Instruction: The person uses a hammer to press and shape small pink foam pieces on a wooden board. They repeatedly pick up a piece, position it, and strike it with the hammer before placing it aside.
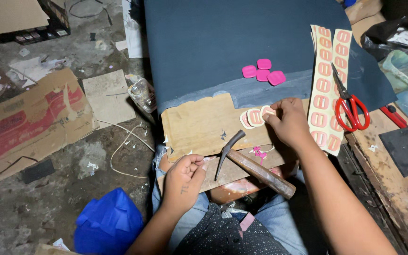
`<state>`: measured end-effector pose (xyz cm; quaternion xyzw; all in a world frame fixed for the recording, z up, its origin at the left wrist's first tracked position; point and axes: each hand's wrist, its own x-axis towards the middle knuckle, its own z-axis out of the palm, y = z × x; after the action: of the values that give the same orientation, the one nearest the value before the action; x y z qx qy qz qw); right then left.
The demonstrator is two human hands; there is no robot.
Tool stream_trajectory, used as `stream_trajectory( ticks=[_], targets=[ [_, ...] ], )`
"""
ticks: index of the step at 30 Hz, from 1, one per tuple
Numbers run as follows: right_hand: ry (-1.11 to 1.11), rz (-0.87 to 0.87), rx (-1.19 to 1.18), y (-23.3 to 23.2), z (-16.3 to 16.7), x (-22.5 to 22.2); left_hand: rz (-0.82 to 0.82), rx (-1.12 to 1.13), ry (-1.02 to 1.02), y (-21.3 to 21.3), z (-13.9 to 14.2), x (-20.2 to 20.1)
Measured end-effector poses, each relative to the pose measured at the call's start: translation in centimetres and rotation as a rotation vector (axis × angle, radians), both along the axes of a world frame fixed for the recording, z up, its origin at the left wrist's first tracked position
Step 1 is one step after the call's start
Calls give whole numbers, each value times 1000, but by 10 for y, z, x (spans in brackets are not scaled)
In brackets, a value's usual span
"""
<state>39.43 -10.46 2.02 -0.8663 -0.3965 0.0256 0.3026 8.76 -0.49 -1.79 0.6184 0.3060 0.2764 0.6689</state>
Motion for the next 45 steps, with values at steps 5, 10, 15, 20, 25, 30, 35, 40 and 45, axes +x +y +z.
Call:
stream_trajectory(
  ticks=[5,10,15,20,25,30,35,40,45],
  targets=[
    [92,-5,-16,-3,4,-2,-18,-40,-22,-1,-1,-1],
    [14,79,-44,-6,6,-6,-25,-82,-70,-2,-1,-2],
    [341,-68,-15,-14,17,-18,-23,-79,-87,-3,1,-2],
    [315,45,77,-28,33,-74,-35,-40,-64,-7,11,3],
    [466,407,-24,-42,44,-155,-203,-260,-161,-27,23,-1],
    [18,476,16,-64,52,-146,-36,-185,-186,-27,25,-32],
    [-81,352,-299,-84,54,-117,287,-110,102,-1,22,-68],
    [78,364,-351,-95,79,-119,262,-217,4,6,14,-83],
    [93,475,-145,-99,104,-125,221,-315,-5,12,1,-91]
  ],
)
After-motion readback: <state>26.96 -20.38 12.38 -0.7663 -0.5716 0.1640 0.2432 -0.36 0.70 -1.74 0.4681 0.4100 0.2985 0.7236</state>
